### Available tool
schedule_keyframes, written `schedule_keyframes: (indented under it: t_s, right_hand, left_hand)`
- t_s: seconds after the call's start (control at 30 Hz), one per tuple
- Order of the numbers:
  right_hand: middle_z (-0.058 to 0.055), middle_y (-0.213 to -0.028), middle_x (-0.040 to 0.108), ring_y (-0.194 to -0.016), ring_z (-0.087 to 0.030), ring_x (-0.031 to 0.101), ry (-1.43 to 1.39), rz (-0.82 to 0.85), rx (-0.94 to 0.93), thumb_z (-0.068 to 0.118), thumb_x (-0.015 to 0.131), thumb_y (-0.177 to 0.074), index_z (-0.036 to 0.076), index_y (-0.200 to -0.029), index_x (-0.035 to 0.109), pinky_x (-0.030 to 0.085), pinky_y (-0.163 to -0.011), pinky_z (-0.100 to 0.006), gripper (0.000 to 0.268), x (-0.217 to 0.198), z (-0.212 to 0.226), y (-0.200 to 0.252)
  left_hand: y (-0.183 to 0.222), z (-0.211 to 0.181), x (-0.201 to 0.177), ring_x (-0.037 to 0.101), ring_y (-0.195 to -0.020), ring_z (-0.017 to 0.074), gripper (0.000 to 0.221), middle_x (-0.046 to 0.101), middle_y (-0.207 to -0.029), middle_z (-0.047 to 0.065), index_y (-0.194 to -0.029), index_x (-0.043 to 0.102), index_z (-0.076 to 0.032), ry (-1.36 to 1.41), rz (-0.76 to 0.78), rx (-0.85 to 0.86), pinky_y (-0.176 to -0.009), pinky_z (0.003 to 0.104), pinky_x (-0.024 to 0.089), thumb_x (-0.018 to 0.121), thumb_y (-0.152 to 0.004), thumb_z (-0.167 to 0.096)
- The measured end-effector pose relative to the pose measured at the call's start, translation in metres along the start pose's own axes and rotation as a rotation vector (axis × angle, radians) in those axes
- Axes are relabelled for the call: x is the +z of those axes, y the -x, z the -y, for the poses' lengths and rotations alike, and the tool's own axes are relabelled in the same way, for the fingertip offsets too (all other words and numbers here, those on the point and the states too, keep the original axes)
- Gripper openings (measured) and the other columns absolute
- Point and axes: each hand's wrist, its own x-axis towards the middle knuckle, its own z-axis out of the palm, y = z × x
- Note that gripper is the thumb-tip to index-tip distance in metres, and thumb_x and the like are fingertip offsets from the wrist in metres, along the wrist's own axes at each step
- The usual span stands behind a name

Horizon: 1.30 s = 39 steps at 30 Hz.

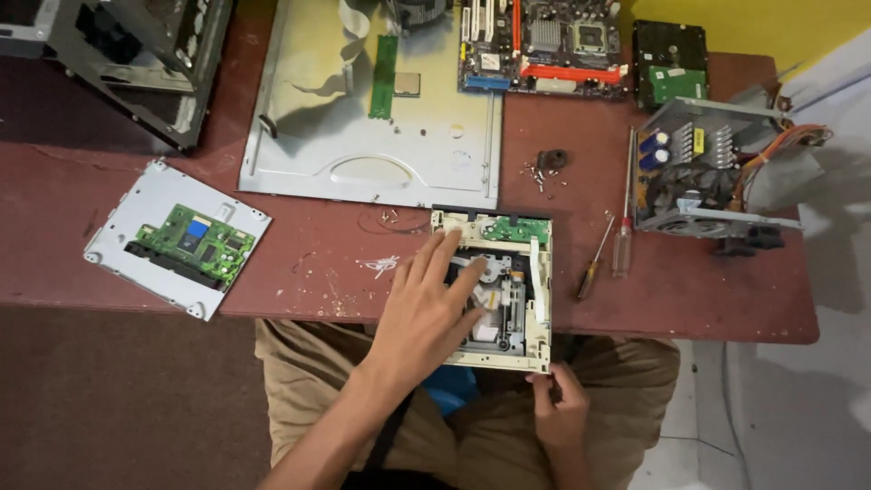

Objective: Disassembling and reassembling a computer optical drive by removing screws, the internal PCB, and the metal cover.

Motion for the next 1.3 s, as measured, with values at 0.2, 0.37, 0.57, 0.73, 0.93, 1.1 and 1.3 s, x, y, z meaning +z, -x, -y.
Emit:
schedule_keyframes:
  t_s: [0.2,0.37,0.57,0.73,0.93,1.1,1.3]
  right_hand:
    - [-0.003,-0.073,0.065,-0.070,-0.015,0.057,-0.041,0.002,-0.023,0.008,0.059,-0.094,0.005,-0.076,0.072,0.044,-0.068,-0.027,0.022,0.000,-0.002,0.000]
    - [-0.003,-0.071,0.061,-0.071,-0.015,0.055,-0.046,0.002,0.015,0.010,0.059,-0.094,0.003,-0.074,0.071,0.042,-0.070,-0.026,0.024,0.002,-0.007,0.000]
    - [0.000,-0.078,0.073,-0.073,-0.015,0.061,0.008,0.037,0.052,0.026,0.064,-0.097,0.010,-0.090,0.077,0.046,-0.075,-0.028,0.022,-0.001,-0.026,0.004]
    - [-0.005,-0.080,0.077,-0.075,-0.012,0.066,-0.012,-0.032,0.145,0.027,0.064,-0.102,0.005,-0.099,0.078,0.048,-0.073,-0.027,0.026,0.002,-0.041,0.006]
    - [-0.009,-0.078,0.073,-0.053,-0.014,0.043,0.095,-0.002,0.177,0.021,0.064,-0.105,0.004,-0.103,0.080,0.034,-0.053,-0.033,0.024,0.007,-0.019,0.005]
    - [-0.008,-0.076,0.075,-0.046,-0.010,0.034,0.061,-0.017,0.198,0.018,0.060,-0.106,0.008,-0.106,0.081,0.028,-0.048,-0.027,0.023,0.001,0.040,0.009]
    - [-0.010,-0.080,0.075,-0.069,-0.015,0.060,-0.012,-0.070,0.150,0.010,0.061,-0.102,0.003,-0.104,0.078,0.047,-0.068,-0.030,0.019,0.001,0.009,0.011]
  left_hand:
    - [-0.003,0.001,0.004,0.044,-0.139,0.0390,0.063,0.049,-0.147,0.020,-0.136,0.051,-0.012,-0.044,-0.016,-0.040,-0.091,0.054,0.051,0.081,-0.085,-0.033]
    - [-0.001,0.001,-0.004,0.045,-0.139,0.0366,0.064,0.050,-0.147,0.019,-0.133,0.053,-0.012,-0.035,-0.006,-0.053,-0.099,0.056,0.046,0.083,-0.082,-0.036]
    - [0.041,0.034,-0.048,0.053,-0.133,0.0383,0.038,0.053,-0.145,0.016,-0.131,0.058,-0.012,0.131,-0.158,-0.070,-0.084,0.053,0.046,0.068,-0.097,-0.025]
    - [0.110,0.141,-0.094,0.056,-0.125,0.0468,0.067,0.055,-0.142,0.027,-0.141,0.059,-0.009,-0.255,-0.380,-0.532,-0.099,0.057,0.045,0.083,-0.084,-0.035]
    - [0.146,0.215,-0.115,0.043,-0.133,0.0480,0.094,0.047,-0.149,0.024,-0.156,0.041,-0.002,-0.234,-0.111,-0.885,-0.101,0.065,0.038,0.065,-0.089,-0.063]
    - [0.142,0.225,-0.108,0.043,-0.123,0.0480,0.098,0.047,-0.137,0.025,-0.142,0.056,-0.004,-0.298,-0.162,-0.876,-0.097,0.064,0.037,0.063,-0.080,-0.079]
    - [0.133,0.232,-0.119,0.047,-0.118,0.0387,0.086,0.053,-0.127,0.017,-0.124,0.058,-0.007,-0.222,-0.253,-0.879,-0.096,0.057,0.038,0.088,-0.069,-0.066]
